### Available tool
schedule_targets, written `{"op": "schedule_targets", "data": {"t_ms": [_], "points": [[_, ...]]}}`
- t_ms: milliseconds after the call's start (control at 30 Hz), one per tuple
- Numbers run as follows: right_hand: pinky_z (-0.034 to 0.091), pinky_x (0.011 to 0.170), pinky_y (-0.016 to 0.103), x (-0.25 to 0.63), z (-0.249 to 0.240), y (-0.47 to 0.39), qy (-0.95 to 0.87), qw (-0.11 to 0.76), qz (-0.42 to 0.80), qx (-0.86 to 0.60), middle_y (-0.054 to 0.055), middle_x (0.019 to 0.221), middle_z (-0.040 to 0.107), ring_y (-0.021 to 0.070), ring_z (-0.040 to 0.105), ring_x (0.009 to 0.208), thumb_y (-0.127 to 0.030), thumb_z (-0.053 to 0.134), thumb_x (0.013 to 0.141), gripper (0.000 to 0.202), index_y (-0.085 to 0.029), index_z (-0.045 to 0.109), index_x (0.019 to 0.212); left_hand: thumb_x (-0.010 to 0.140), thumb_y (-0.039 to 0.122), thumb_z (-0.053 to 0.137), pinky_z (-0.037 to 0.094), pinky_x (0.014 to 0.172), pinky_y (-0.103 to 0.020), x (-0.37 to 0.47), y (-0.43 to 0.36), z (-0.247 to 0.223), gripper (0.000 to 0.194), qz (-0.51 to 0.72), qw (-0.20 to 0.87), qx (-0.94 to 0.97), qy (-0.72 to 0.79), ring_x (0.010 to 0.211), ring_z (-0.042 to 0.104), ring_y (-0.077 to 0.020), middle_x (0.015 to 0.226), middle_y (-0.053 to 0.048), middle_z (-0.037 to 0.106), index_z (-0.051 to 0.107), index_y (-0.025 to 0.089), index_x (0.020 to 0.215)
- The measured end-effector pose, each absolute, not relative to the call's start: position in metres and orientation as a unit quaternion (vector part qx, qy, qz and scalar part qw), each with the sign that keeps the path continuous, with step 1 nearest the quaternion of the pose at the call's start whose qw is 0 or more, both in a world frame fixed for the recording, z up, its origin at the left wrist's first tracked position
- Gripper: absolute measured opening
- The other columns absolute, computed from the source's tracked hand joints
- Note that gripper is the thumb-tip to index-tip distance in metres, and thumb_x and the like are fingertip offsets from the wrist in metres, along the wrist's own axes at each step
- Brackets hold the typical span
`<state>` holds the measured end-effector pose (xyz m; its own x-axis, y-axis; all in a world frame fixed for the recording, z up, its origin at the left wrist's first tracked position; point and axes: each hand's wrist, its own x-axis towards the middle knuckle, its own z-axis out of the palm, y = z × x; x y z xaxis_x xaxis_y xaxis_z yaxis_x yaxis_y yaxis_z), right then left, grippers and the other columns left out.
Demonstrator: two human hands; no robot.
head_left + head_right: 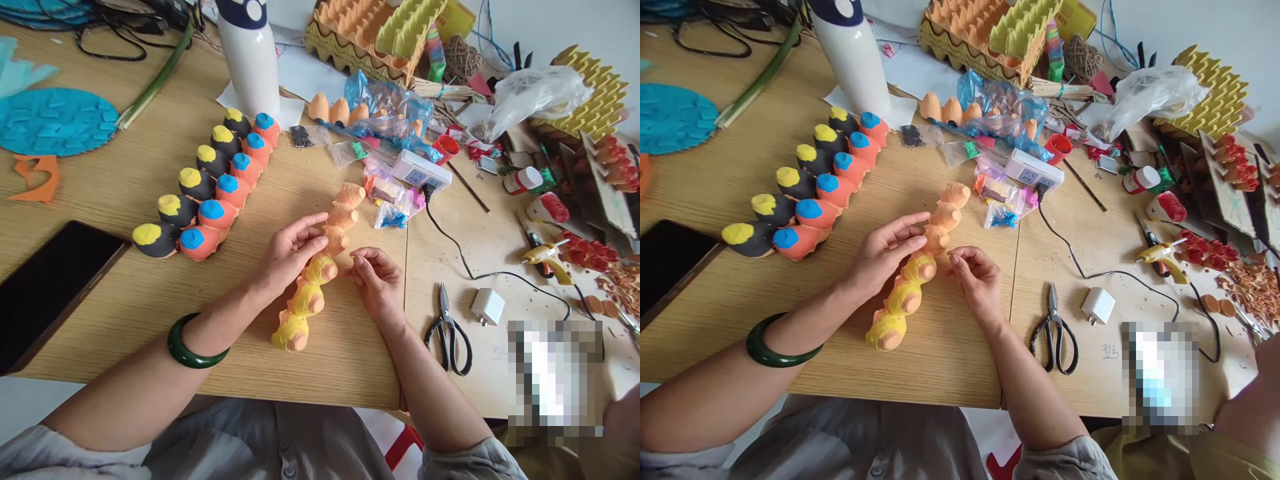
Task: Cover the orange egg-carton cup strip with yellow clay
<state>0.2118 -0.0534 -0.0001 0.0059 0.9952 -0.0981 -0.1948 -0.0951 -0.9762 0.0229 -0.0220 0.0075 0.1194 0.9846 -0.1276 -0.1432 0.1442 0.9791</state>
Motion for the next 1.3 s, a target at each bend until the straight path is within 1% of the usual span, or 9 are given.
{"op": "schedule_targets", "data": {"t_ms": [100,233,400,567,700,833,1033,1133,1300], "points": [[0.054,0.062,0.029,0.214,0.004,-0.057,-0.467,0.526,0.515,-0.490,-0.002,0.085,0.071,0.0114,0.063,0.061,-0.043,0.084,0.089,0.017,-0.027,0.079,0.094,0.087,0.040,0.079,0.061,0.079,-0.030,0.026,-0.026,0.009,0.049,0.463,0.613,0.448,0.457,0.095,0.076,-0.0207,0.106,-0.008,0.081,0.074,0.018,0.131],[0.049,0.059,0.030,0.217,0.006,-0.062,-0.556,0.499,0.430,-0.507,0.000,0.082,0.069,0.0131,0.058,0.062,-0.039,0.077,0.096,0.013,-0.027,0.080,0.099,0.087,0.038,0.079,0.059,0.067,-0.027,0.028,-0.031,0.008,0.045,0.442,0.617,0.480,0.439,0.082,0.072,-0.0177,0.095,-0.005,0.077,0.077,0.020,0.129],[0.045,0.057,0.029,0.219,0.008,-0.063,-0.617,0.474,0.388,-0.495,0.001,0.085,0.068,0.0145,0.056,0.068,-0.033,0.070,0.100,0.012,-0.028,0.080,0.105,0.089,0.038,0.078,0.060,0.067,-0.026,0.029,-0.034,0.008,0.044,0.423,0.632,0.499,0.416,0.083,0.071,-0.0170,0.098,-0.005,0.075,0.077,0.020,0.128],[0.040,0.056,0.028,0.219,0.017,-0.060,-0.673,0.454,0.334,-0.478,-0.001,0.076,0.061,0.0124,0.049,0.061,-0.023,0.068,0.100,0.016,-0.030,0.081,0.106,0.092,0.038,0.075,0.060,0.067,-0.025,0.027,-0.036,0.010,0.042,0.417,0.640,0.501,0.408,0.084,0.071,-0.0170,0.102,-0.006,0.076,0.077,0.022,0.131],[0.039,0.054,0.028,0.220,0.017,-0.058,-0.695,0.441,0.321,-0.467,-0.001,0.073,0.057,0.0126,0.047,0.059,-0.022,0.068,0.099,0.018,-0.030,0.083,0.106,0.091,0.031,0.073,0.061,0.069,-0.025,0.025,-0.036,0.011,0.041,0.408,0.642,0.511,0.401,0.087,0.072,-0.0172,0.102,-0.005,0.075,0.076,0.022,0.132],[0.039,0.054,0.028,0.221,0.014,-0.057,-0.696,0.433,0.335,-0.465,-0.001,0.074,0.057,0.0127,0.047,0.060,-0.024,0.068,0.099,0.018,-0.030,0.083,0.107,0.089,0.030,0.075,0.060,0.066,-0.027,0.025,-0.035,0.011,0.046,0.389,0.656,0.519,0.386,0.078,0.070,-0.0165,0.098,-0.004,0.075,0.074,0.023,0.135],[0.035,0.052,0.025,0.218,0.014,-0.059,-0.652,0.444,0.358,-0.500,-0.005,0.070,0.054,0.0103,0.043,0.057,-0.023,0.072,0.095,0.013,-0.028,0.075,0.107,0.090,0.035,0.077,0.062,0.078,-0.032,0.026,-0.033,0.009,0.042,0.385,0.652,0.527,0.385,0.091,0.075,-0.0215,0.106,-0.007,0.079,0.077,0.022,0.130],[0.036,0.052,0.024,0.218,0.014,-0.059,-0.650,0.444,0.360,-0.501,-0.004,0.071,0.058,0.0102,0.045,0.058,-0.024,0.071,0.096,0.006,-0.026,0.074,0.101,0.089,0.036,0.078,0.063,0.075,-0.032,0.026,-0.033,0.008,0.043,0.386,0.653,0.526,0.385,0.087,0.075,-0.0206,0.104,-0.007,0.079,0.077,0.022,0.130],[0.038,0.053,0.025,0.218,0.017,-0.060,-0.662,0.432,0.365,-0.491,-0.002,0.079,0.066,0.0096,0.045,0.058,-0.026,0.068,0.099,0.015,-0.027,0.077,0.111,0.088,0.032,0.078,0.063,0.077,-0.030,0.026,-0.033,0.007,0.048,0.391,0.655,0.520,0.384,0.089,0.074,-0.0198,0.104,-0.006,0.078,0.074,0.022,0.135]]}}
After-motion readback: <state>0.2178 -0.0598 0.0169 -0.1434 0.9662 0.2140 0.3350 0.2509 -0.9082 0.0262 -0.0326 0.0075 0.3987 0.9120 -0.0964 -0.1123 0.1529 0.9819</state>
